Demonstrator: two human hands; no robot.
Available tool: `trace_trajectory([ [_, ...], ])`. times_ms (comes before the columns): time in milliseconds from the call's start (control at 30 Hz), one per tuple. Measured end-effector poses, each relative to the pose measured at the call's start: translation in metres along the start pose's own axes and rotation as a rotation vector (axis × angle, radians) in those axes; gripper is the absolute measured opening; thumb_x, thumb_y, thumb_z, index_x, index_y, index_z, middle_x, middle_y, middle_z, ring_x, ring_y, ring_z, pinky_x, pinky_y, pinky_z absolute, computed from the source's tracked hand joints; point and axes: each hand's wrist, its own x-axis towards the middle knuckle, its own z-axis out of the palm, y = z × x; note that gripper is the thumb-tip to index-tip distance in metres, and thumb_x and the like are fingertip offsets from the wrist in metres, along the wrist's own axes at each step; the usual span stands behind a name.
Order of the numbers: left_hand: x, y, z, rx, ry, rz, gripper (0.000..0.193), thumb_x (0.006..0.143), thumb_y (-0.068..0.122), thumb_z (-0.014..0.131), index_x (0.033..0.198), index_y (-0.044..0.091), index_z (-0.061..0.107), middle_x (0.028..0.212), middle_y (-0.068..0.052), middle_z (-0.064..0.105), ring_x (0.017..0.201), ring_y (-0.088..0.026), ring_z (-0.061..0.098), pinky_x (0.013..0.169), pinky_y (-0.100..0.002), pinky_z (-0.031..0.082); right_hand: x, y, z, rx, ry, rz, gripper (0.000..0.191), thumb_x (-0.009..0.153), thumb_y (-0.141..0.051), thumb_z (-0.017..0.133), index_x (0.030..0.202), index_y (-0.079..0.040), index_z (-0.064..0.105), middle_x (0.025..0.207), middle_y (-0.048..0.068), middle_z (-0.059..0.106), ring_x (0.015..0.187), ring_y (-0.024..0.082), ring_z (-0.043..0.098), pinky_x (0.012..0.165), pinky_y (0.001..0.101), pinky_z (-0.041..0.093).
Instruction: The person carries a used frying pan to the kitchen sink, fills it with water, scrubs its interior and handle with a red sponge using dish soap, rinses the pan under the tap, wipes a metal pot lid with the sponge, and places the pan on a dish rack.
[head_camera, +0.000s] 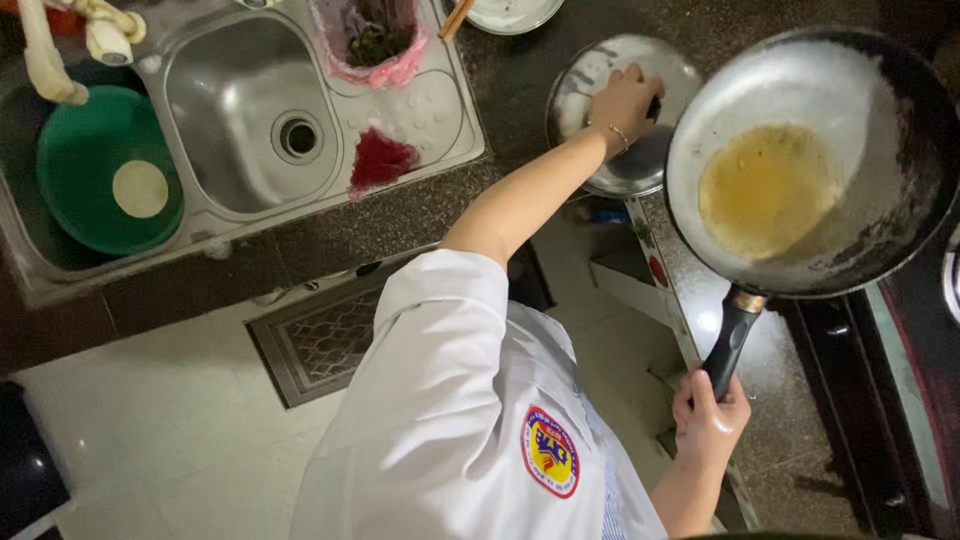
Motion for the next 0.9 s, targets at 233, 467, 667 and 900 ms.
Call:
trace_trajectory([
  [233,-0.054,-0.016,0.003,-0.973,0.088,-0.043,0.033,0.1,0.016,0.072,0.131,0.008,0.064,0.131,-0.012,0.072,0.117,-0.025,0.069,0.099,-0.037,0.062,0.027,-0.034,0.043,-0.154,-0.09,-0.014,0.014,0.098,-0.011,0.066,0.103,0.0,0.061,0.07,0.002,0.055,0.048,0.006,0.045,0.04,0.0214,0.026],
  [467,-0.172,-0.141,-0.085,-0.526,0.072,0.114,0.035,0.097,0.0,0.067,0.13,0.01,0.062,0.112,-0.004,0.067,0.09,-0.011,0.066,0.082,-0.026,0.061,0.066,-0.061,0.131,-0.31,-0.281,-0.117,0.023,0.099,-0.015,0.07,0.086,-0.002,0.057,0.063,0.001,0.054,0.046,0.006,0.044,0.04,0.0225,0.028],
  [667,-0.277,-0.26,-0.176,-0.52,0.321,-0.097,0.026,0.102,0.003,0.063,0.127,0.009,0.062,0.099,-0.004,0.072,0.091,-0.011,0.068,0.084,-0.027,0.056,0.058,-0.079,0.216,-0.39,-0.333,-0.27,0.019,0.101,-0.015,0.072,0.092,-0.001,0.063,0.068,0.0,0.059,0.052,0.005,0.05,0.044,0.0214,0.035],
  [900,-0.391,-0.397,-0.252,-0.579,0.398,-0.311,0.029,0.102,0.003,0.062,0.13,0.007,0.061,0.097,-0.006,0.073,0.087,-0.011,0.07,0.081,-0.027,0.057,0.057,-0.066,0.316,-0.555,-0.341,-0.543,0.016,0.102,-0.013,0.073,0.1,0.0,0.065,0.073,0.0,0.061,0.06,0.007,0.055,0.05,0.0249,0.041],
])
